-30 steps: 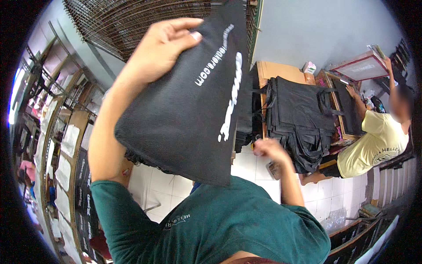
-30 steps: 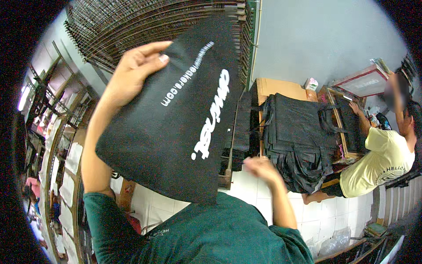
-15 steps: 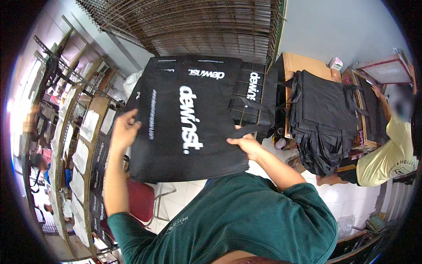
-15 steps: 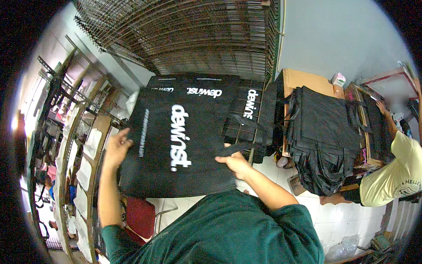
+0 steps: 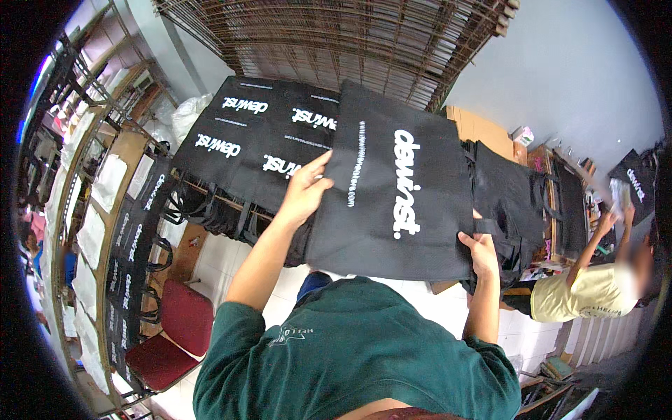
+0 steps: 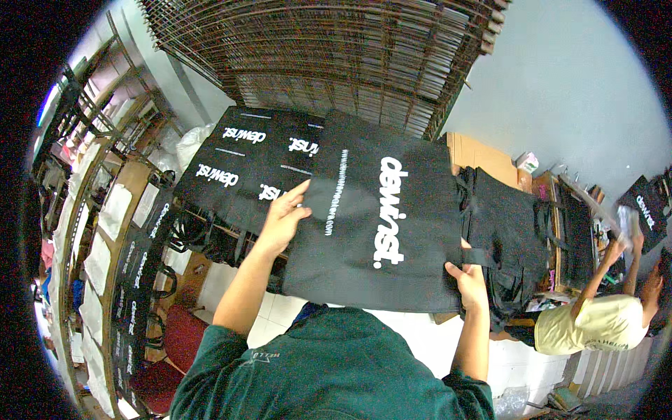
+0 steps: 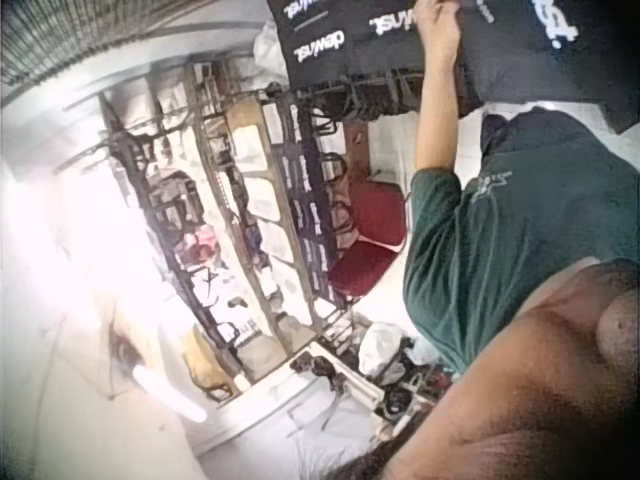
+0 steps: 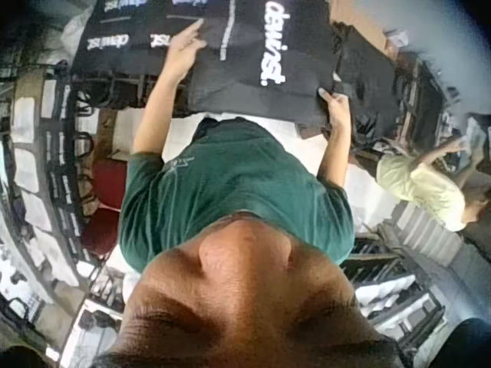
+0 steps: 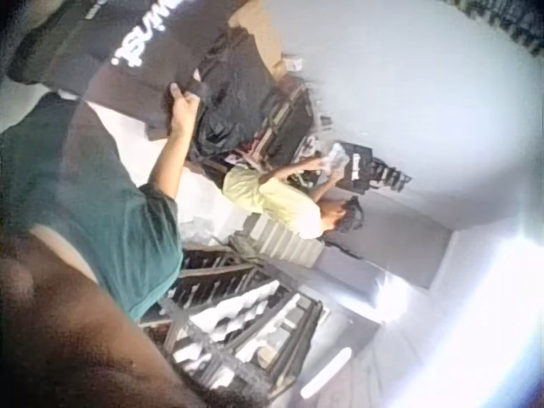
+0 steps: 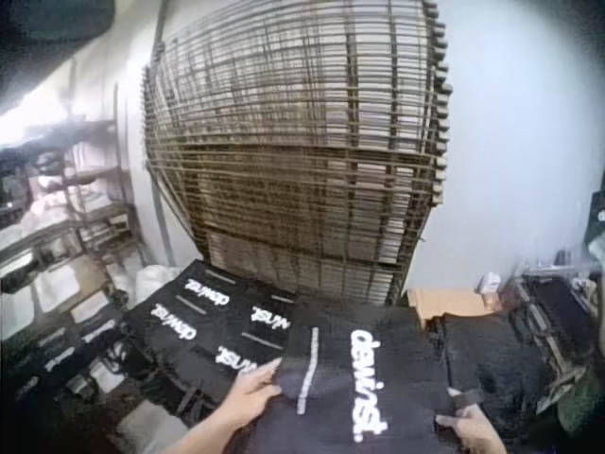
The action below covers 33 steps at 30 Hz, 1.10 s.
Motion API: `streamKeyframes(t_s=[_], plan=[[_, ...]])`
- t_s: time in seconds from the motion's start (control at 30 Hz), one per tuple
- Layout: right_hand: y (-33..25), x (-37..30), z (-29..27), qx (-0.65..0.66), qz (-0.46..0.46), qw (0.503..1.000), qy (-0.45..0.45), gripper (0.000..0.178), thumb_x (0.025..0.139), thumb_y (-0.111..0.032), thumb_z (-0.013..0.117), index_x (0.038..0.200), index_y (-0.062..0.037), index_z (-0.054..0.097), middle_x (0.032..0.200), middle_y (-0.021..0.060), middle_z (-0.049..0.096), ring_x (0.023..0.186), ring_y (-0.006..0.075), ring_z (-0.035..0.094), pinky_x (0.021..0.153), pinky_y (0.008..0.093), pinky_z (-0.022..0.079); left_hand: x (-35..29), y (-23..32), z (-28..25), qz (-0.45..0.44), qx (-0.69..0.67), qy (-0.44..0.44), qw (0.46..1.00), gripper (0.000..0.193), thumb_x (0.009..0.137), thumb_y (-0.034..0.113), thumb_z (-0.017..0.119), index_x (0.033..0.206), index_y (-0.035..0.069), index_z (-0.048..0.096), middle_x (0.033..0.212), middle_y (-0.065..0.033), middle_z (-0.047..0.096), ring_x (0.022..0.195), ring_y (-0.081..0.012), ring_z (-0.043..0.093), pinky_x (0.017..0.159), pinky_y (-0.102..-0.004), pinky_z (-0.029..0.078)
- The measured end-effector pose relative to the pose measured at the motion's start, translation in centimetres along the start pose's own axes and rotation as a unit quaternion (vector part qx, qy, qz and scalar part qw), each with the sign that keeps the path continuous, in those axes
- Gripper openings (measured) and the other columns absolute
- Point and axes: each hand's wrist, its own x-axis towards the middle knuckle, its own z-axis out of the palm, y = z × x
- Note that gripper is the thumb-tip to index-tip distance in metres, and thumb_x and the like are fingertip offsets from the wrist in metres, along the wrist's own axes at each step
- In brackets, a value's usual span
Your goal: The person repeatedly picks up black tote bags from a wire rack and places them onto a stack on a nearby table. Another person in a yellow shirt is visible in the background, also handling bags.
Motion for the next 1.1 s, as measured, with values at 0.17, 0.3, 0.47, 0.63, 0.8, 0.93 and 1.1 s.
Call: streamKeyframes(t_s=[0.17,0.3,0.47,0.63,0.8,0.93,1.1], plan=[[6.6,9.1,-1.0,-0.01,0.048,0.989,0.139,0.043,0.077,0.001,0.058,0.119,-0.0062,0.052,0.102,0.0072,0.06,0.094,0.0186,0.053,0.083,0.0304,0.039,8.9,-9.6,-0.9,-0.03,0.016,0.007,0.999,0.059,0.079,-0.003,0.057,0.134,0.007,0.039,0.113,-0.0162,0.056,0.093,-0.0154,0.057,0.081,-0.0252,0.045],[12.6,17.5,-2.4,-0.007,0.131,0.979,0.157,0.054,0.076,0.0,0.059,0.127,-0.0035,0.043,0.12,0.0112,0.053,0.111,0.0239,0.048,0.095,0.0329,0.034,11.5,-12.7,-2.3,-0.073,0.184,0.086,0.976,0.08,0.076,0.01,0.069,0.141,0.013,0.022,0.119,-0.0177,0.052,0.099,-0.0239,0.057,0.082,-0.0321,0.048],[19.4,24.0,-2.5,-0.139,0.198,0.933,0.266,0.025,0.075,-0.008,0.062,0.096,0.0046,0.056,0.106,0.0168,0.057,0.105,0.029,0.051,0.094,0.0441,0.033,1.9,-15.2,-9.6,-0.076,0.059,0.12,0.988,0.071,0.078,0.009,0.068,0.137,0.009,0.03,0.108,-0.0111,0.056,0.092,-0.0185,0.056,0.08,-0.0307,0.047],[21.2,25.1,-2.7,-0.086,0.137,0.963,0.213,0.011,0.076,-0.007,0.06,0.081,0.0024,0.057,0.092,0.0124,0.059,0.091,0.0247,0.051,0.091,0.0428,0.033,-17.9,-20.2,-18.3,-0.187,0.183,0.261,0.929,0.057,0.076,0.012,0.068,0.125,-0.001,0.043,0.088,-0.01,0.062,0.082,-0.0154,0.059,0.075,-0.0271,0.046],[21.3,26.5,-4.0,-0.078,0.234,0.952,0.182,0.036,0.077,-0.008,0.06,0.109,0.0067,0.052,0.13,0.0213,0.043,0.123,0.0332,0.035,0.102,0.0466,0.023,-36.4,-23.1,-22.3,-0.393,0.326,0.318,0.799,0.059,0.069,0.018,0.073,0.12,0.0,0.049,0.09,-0.0162,0.064,0.083,-0.0242,0.062,0.075,-0.0325,0.049],[21.1,27.0,-3.6,-0.064,0.182,0.96,0.205,0.025,0.077,-0.01,0.06,0.096,0.0061,0.055,0.126,0.0228,0.045,0.124,0.036,0.035,0.102,0.0526,0.021,-43.1,-23.4,-21.5,-0.557,0.377,0.303,0.676,0.06,0.067,0.018,0.075,0.119,0.0,0.05,0.096,-0.0196,0.064,0.091,-0.0265,0.061,0.077,-0.0319,0.048],[19.9,26.9,-2.7,-0.071,0.21,0.955,0.197,0.027,0.075,-0.011,0.063,0.095,0.0066,0.058,0.124,0.0237,0.047,0.126,0.0362,0.034,0.101,0.0542,0.021,-44.2,-23.2,-21.3,-0.574,0.172,0.292,0.745,0.064,0.071,0.017,0.074,0.124,-0.001,0.043,0.07,-0.0119,0.06,0.05,-0.0158,0.053,0.039,-0.0305,0.04]])
